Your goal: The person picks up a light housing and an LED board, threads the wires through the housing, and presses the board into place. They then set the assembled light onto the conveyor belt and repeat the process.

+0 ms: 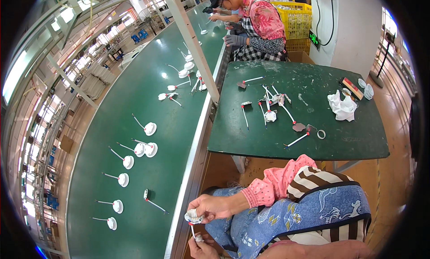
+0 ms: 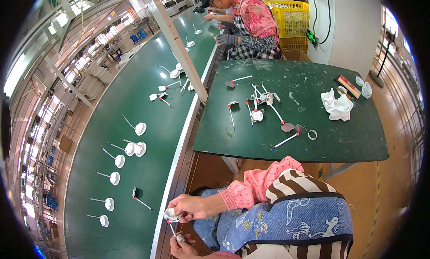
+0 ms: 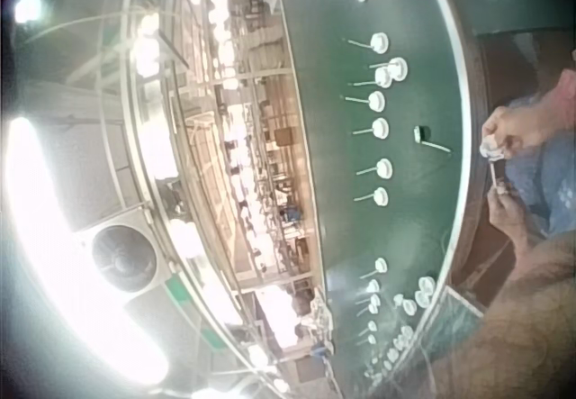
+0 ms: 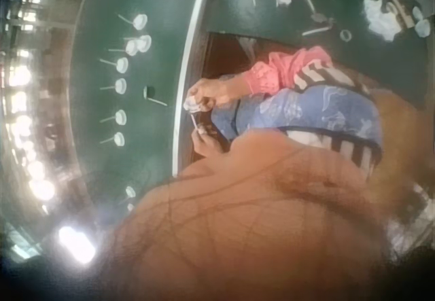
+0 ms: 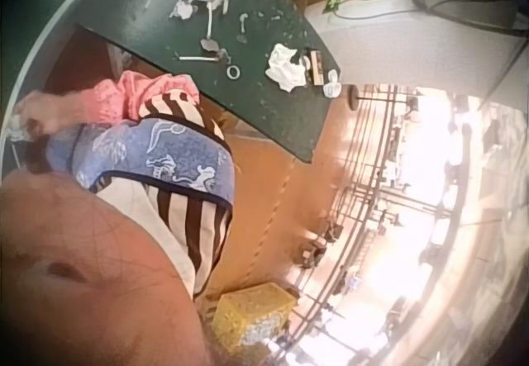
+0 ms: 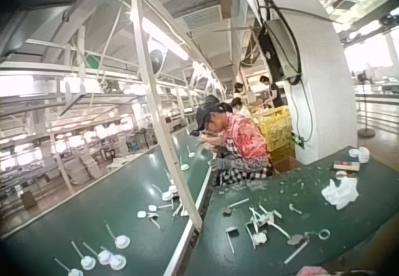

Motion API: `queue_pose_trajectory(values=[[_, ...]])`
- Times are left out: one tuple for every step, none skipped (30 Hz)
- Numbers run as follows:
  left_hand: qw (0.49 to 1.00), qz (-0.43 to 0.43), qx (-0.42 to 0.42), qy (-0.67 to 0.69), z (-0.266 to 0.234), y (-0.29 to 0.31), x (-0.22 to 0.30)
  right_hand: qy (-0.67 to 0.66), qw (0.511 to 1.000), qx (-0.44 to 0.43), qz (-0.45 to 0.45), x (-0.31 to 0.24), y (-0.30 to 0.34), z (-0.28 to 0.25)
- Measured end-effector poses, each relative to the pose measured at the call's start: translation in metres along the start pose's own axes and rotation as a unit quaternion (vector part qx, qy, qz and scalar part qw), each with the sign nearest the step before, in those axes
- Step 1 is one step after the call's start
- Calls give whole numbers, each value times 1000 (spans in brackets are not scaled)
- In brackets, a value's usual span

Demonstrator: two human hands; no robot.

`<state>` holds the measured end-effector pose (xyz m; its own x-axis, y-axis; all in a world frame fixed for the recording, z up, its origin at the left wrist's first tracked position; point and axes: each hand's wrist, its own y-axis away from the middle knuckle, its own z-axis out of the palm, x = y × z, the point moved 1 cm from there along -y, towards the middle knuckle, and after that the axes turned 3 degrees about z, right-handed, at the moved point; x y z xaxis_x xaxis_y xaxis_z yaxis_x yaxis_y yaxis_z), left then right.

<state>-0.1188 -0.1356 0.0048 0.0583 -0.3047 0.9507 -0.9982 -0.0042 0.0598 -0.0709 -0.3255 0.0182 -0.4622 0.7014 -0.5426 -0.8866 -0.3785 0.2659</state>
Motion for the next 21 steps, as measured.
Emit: queue_pose_trajectory(values=[[1000, 0, -1, -1, 1, 1, 6, 9, 1000, -19, -16, -3, 3, -2], [989, 122, 16, -79, 1, 0, 12, 8, 1000, -18, -17, -7, 5, -1], [957, 241, 33, -155, 1, 1, 15, 15, 999, -13, -29, -12, 7, -1], [957, 241, 34, -156, 0, 1, 12, 22, 999, -10, -40, -15, 8, 1], [961, 224, 30, -159, -2, 1, 6, 24, 999, -17, -41, -15, 10, 1], [964, 207, 26, -163, -2, 1, 2, 24, 999, -17, -42, -14, 10, 0], [964, 207, 27, -162, 0, 1, 3, 22, 999, -23, -39, -12, 10, 0], [990, 128, 20, -57, 3, 0, 4, 19, 999, -28, -37, -9, 10, 0], [998, 47, 12, 50, 6, 0, 3, 20, 999, -29, -37, -7, 10, 0], [997, 48, 12, 50, 8, -2, 0, 33, 997, -44, -50, -4, 12, 3], [995, 32, -2, 90, 12, -6, -6, 45, 995, -60, -62, -3, 13, 5], [991, 15, -15, 129, 15, -8, -10, 45, 995, -60, -62, -5, 13, 5], [992, 14, -14, 128, 10, -8, -15, 35, 996, -52, -63, -7, 12, 4], [994, -23, -44, 98, 3, -7, -23, 26, 997, -45, -60, -9, 11, 4], [993, -62, -72, 67, -2, -7, -30, 26, 997, -47, -53, -10, 7, 0], [993, -72, -60, 68, -4, -9, -37, 16, 998, -23, -61, -8, -1, -7], [996, -17, -62, 55, -5, -12, -44, 5, 998, -1, -59, -7, -2, -6], [997, 35, -59, 37, -12, -9, -49, 29, 998, 4, -58, -15, 1, -12], [997, 17, -77, 14, -9, -15, -28, 67, 994, 21, -89, -33, 13, -17], [997, -17, -70, -2, -9, -16, -12, 73, 991, 62, -96, -34, 12, -20], [998, 12, -54, 1, -13, -21, -20, 61, 984, 128, -108, -41, 19, 0]])
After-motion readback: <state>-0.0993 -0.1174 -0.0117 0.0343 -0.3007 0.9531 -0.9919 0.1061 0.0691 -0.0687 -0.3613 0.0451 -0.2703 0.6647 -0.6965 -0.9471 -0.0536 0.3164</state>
